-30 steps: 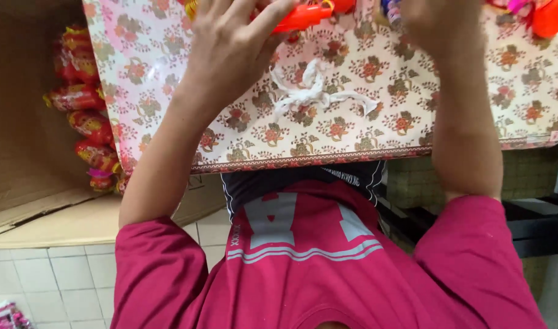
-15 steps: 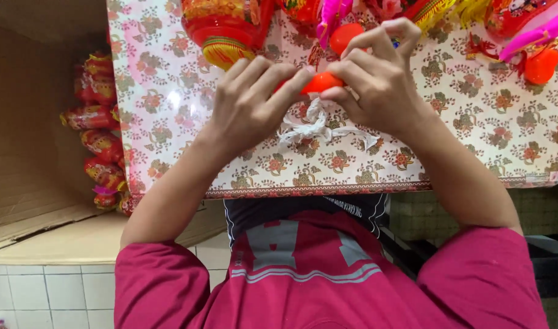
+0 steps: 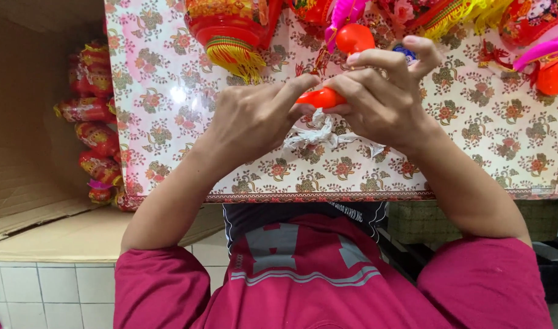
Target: Assembling decorative lanterns by manually attaching plastic handles to the lantern bodies on a table.
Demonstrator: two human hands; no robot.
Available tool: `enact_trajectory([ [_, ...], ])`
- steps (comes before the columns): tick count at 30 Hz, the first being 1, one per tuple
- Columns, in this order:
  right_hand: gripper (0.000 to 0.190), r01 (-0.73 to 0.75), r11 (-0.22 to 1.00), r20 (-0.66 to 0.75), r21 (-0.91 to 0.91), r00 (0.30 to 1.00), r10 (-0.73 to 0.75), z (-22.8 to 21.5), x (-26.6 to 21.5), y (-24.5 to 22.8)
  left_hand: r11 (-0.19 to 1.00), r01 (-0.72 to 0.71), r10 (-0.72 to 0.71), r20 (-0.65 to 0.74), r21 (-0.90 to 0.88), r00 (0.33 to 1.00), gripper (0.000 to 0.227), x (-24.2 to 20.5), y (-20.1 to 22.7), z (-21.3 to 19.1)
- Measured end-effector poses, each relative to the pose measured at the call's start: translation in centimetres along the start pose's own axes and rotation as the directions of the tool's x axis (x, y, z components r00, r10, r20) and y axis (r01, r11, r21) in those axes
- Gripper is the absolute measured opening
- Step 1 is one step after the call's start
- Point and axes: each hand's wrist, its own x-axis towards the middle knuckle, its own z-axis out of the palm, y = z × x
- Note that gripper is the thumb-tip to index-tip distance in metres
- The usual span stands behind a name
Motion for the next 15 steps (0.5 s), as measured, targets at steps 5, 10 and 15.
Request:
enact_trajectory([
  [5, 0.044, -0.052, 0.992, 0.096, 0.111, 0.994, 0.041, -1.0, 0.7, -0.4, 0.985, -0.125, 0.144, -0.177, 0.116, 0.974, 0.041, 1.3, 0.2, -1.0],
  [10, 0.051, -0.097, 0.978, 0.090, 0.183, 0.993, 0.082, -0.6, 0.6, -0.6, 0.986, -0.151, 0.166, -0.280, 0.075, 0.946, 0.035, 1.6, 0.7, -1.7],
  [15, 0.043, -0.084, 0.987, 0.062, 0.135, 0.995, 0.076, -0.6, 0.7, -0.7, 0.993, -0.109, 0.115, -0.257, 0.039, 0.959, 0.035, 1.1, 0.3, -1.0],
])
